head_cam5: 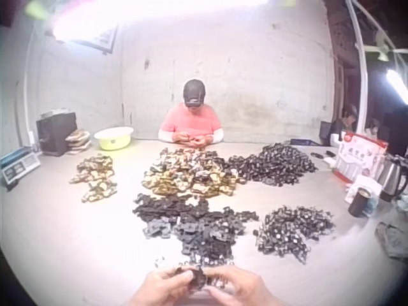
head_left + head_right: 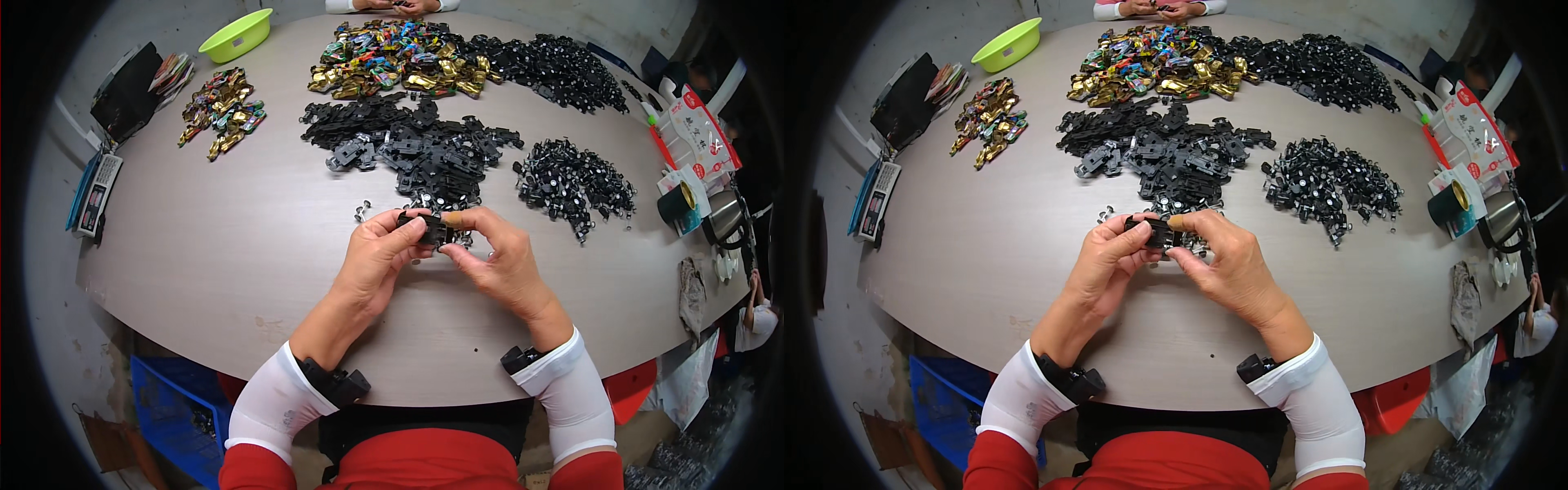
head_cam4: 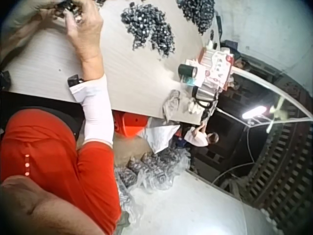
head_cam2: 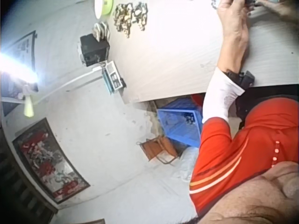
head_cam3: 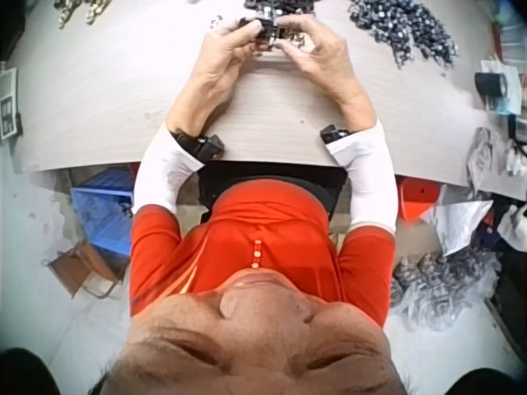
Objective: The person assembles small black lock components by hand at a table. They pick up a lock body and a metal pin, insert the pin into the body, and place the finished unit into a blue crate. The process is repeated continuously with other workers visible in the background.
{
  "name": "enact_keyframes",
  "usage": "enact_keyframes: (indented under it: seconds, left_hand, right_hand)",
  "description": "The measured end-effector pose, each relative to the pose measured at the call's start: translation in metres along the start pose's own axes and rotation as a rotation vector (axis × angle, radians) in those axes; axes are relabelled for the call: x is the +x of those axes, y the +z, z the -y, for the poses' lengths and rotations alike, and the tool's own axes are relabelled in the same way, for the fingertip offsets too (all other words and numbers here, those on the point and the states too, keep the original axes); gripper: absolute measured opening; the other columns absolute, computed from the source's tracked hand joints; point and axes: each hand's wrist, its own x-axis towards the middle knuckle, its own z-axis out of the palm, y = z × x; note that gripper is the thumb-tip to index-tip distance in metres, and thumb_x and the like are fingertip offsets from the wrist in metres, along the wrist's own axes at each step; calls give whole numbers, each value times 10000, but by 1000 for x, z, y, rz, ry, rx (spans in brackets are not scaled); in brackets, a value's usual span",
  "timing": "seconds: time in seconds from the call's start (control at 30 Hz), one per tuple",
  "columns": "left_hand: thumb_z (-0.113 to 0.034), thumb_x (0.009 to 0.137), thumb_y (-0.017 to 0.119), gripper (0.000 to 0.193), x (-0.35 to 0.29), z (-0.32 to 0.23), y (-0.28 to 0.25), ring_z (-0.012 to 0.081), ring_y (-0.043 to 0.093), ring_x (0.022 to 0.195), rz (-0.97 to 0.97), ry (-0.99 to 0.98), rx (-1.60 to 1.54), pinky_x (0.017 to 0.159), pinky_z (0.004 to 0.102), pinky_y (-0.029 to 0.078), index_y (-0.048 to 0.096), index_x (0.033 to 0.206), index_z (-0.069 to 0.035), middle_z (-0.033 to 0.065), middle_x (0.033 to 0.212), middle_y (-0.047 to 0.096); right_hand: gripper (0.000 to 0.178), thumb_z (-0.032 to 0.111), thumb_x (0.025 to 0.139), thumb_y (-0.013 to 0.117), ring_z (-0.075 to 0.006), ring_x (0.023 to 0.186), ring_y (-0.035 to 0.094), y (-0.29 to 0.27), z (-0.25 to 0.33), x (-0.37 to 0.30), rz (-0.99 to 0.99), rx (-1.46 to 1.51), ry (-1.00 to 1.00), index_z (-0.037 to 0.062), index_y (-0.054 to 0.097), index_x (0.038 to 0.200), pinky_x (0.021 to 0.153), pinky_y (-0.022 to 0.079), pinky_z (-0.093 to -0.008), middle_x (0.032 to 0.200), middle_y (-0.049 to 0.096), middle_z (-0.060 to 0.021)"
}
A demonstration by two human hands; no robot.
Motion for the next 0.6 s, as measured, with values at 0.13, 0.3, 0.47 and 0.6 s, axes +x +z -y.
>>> enact_keyframes:
  seconds: [0.13,0.3,0.47,0.6]
  left_hand:
    - [-122,923,675,213,-2,3,3,114,632,814,2,43,116,762,260,519,664,1095,3,60,959,691]
    - [-142,946,635,217,-4,2,8,137,653,880,11,73,241,781,290,543,623,1118,-9,61,1010,679]
    - [-143,967,598,198,-4,0,8,184,686,891,15,-48,143,746,338,594,609,1129,-30,94,1023,685]
    - [-173,967,605,216,-2,1,10,218,705,835,35,-77,114,673,324,614,584,1135,-39,116,970,698]
  right_hand:
    - [394,38,764,755,-308,900,677,-2,4,0,-17,-67,-79,49,629,1137,780,546,-375,1014,685,-133]
    - [480,107,768,782,-293,945,685,-10,12,1,62,-36,-68,54,610,1213,804,547,-380,1031,697,-136]
    - [326,185,812,755,-301,906,680,-62,-29,-9,-226,-324,168,25,678,1084,802,535,-381,965,705,-144]
    - [245,116,805,728,-334,978,627,-105,-62,-40,-288,-716,505,38,687,1034,858,509,-415,1019,642,-151]
